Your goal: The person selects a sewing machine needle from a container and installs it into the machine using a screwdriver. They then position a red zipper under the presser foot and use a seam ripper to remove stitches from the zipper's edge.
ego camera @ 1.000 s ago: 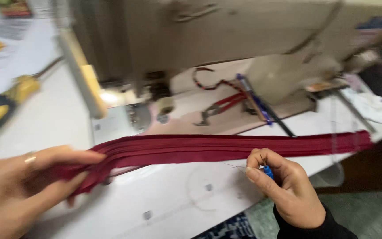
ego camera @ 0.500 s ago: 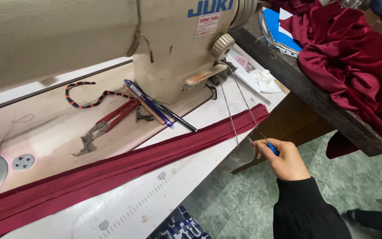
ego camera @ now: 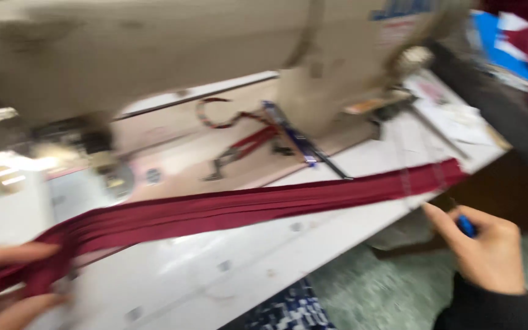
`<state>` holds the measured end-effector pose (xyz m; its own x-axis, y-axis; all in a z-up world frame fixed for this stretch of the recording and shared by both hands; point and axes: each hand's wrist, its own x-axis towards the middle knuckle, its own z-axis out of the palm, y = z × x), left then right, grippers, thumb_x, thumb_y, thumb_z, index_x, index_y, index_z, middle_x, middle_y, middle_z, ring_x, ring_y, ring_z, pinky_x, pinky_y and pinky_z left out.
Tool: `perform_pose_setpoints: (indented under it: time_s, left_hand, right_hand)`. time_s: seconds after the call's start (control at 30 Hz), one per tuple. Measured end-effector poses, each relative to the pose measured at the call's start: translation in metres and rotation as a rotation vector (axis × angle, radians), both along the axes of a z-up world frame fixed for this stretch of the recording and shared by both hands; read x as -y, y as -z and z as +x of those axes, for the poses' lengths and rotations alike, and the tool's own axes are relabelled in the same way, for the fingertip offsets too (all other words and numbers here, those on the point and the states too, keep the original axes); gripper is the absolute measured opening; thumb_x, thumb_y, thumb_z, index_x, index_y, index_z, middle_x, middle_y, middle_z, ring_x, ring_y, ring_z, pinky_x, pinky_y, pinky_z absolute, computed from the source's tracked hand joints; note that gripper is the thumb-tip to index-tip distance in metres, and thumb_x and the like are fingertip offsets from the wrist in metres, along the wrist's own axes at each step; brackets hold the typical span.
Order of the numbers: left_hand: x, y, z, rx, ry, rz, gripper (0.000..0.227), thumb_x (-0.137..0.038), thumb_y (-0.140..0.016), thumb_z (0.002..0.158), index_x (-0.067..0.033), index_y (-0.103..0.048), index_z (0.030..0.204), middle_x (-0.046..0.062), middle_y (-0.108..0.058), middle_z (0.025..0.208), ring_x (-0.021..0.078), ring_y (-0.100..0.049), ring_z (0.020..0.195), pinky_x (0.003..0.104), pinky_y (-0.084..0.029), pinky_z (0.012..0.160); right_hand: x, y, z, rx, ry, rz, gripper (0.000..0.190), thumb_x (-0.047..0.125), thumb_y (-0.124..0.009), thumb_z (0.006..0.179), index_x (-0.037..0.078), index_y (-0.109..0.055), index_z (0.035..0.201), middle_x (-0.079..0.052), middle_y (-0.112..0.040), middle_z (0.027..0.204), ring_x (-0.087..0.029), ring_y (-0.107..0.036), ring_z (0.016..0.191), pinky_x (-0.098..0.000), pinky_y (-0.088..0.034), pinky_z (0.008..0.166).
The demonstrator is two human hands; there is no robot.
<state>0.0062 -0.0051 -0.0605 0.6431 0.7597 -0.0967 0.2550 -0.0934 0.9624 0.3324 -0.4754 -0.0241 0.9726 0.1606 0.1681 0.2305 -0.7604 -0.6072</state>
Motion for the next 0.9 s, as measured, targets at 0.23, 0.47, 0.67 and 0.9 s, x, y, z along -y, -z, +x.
perform_pose_setpoints:
  time_s: [0.23,0.47,0.67,0.9]
  left_hand:
    - [0.073,-0.057,-0.017,-0.007,0.024,0.066,0.047,0.004,-0.078,0.067,-0.0080,-0.069,0.111,0.004,-0.077,0.104,0.0120,-0.073,0.089,0.023,-0.055,0.086]
    - [0.096,-0.074,-0.029,0.101,-0.015,0.080,0.032,0.001,-0.062,0.077,-0.0052,-0.072,0.108,0.006,-0.078,0.103,0.0137,-0.074,0.085,0.024,-0.059,0.079]
    - [0.106,-0.073,-0.035,0.234,-0.075,0.063,0.022,-0.001,-0.065,0.081,-0.0019,-0.071,0.102,0.007,-0.072,0.093,0.0143,-0.068,0.077,0.024,-0.057,0.073]
    - [0.111,-0.072,-0.036,0.392,-0.035,0.191,0.019,0.002,-0.061,0.083,-0.0035,-0.067,0.101,0.009,-0.060,0.097,0.0165,-0.063,0.092,0.025,-0.056,0.080]
  right_hand:
    - [-0.127,-0.014,-0.074,-0.200,-0.533,0.251,0.022,0.011,-0.070,0.081,0.012,-0.077,0.102,0.002,-0.069,0.077,-0.007,-0.059,0.069,-0.0199,-0.045,0.066]
    - [-0.229,-0.031,-0.156,-0.087,-1.122,0.399,0.020,0.014,-0.068,0.083,0.011,-0.071,0.102,0.001,-0.063,0.074,-0.010,-0.062,0.066,-0.0222,-0.048,0.065]
    - [-0.262,-0.034,-0.195,-0.049,-1.234,0.510,0.021,0.008,-0.068,0.085,0.007,-0.065,0.106,0.000,-0.051,0.071,-0.012,-0.051,0.063,-0.0233,-0.043,0.062]
    - [-0.269,-0.029,-0.205,0.007,-1.260,0.483,0.026,0.010,-0.068,0.085,0.007,-0.064,0.110,-0.001,-0.050,0.071,-0.012,-0.051,0.062,-0.0240,-0.044,0.062]
